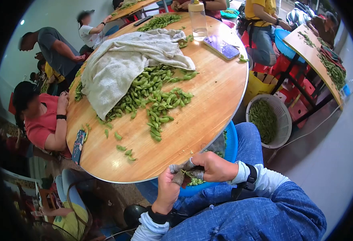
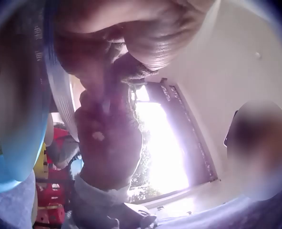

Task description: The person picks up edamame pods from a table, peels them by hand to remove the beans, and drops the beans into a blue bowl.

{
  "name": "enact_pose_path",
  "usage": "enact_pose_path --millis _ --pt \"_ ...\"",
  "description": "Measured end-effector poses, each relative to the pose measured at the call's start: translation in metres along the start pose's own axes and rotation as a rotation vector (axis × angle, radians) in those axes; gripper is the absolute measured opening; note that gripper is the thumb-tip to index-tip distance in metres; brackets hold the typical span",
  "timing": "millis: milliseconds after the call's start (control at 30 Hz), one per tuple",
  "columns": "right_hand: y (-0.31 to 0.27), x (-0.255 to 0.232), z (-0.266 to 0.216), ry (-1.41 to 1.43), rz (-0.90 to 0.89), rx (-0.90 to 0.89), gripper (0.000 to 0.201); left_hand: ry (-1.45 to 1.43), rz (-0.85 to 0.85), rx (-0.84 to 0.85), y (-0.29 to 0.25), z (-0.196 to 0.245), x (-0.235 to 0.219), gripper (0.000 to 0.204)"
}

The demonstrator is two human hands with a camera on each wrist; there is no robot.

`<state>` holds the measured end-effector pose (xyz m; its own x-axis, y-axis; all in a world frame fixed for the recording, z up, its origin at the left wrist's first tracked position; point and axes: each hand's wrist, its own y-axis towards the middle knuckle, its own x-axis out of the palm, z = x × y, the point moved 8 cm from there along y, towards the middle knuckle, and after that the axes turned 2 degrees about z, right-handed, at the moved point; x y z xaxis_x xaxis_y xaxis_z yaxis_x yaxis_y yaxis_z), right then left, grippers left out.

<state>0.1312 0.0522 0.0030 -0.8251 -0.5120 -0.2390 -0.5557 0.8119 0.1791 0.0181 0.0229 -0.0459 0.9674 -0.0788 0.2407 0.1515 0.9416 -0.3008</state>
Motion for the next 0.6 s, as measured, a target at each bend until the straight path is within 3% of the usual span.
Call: enact_pose_path --millis 100,133,233,300,333,367,433,500,533,600 --pt "-0.005 0.004 0.009 -0.085 0.008 -0.01 0.012 -0.082 -0.049 0.019 0.004 -0.02 0.005 0.019" --pt "-0.01 0.003 0.017 -0.098 0.003 0.011 0.012 0.006 -0.125 -0.01 0.006 -0.028 0.007 0.038" --pt "-0.026 -0.037 0.026 -0.17 0.068 0.128 0.011 0.876 -0.228 0.294 -0.008 0.004 0.032 0.04" --pt "-0.05 -0.094 0.043 -0.214 0.293 0.248 0.01 0.973 -0.269 0.415 -0.018 0.027 0.043 0.048" --pt "-0.068 -0.13 0.05 -0.468 0.426 0.243 0.008 0.992 -0.271 0.472 -0.022 0.038 0.041 0.045" --pt "-0.087 -0.158 0.052 -0.57 0.547 0.362 0.008 1.01 -0.276 0.529 -0.025 0.046 0.037 0.043" --pt "-0.128 -0.203 0.063 -0.689 0.819 0.268 0.008 1.018 -0.091 0.485 -0.018 0.068 -0.003 0.026" --pt "-0.157 -0.225 0.088 -0.474 0.878 0.333 0.009 1.045 0.214 0.577 -0.005 0.101 -0.055 0.024" --pt "-0.162 -0.226 0.097 -0.271 0.899 0.358 0.011 1.014 0.317 0.562 0.004 0.122 -0.075 0.034" --pt "-0.154 -0.21 0.093 -0.099 0.911 0.433 0.011 1.27 0.319 0.714 0.028 0.147 -0.107 0.035"
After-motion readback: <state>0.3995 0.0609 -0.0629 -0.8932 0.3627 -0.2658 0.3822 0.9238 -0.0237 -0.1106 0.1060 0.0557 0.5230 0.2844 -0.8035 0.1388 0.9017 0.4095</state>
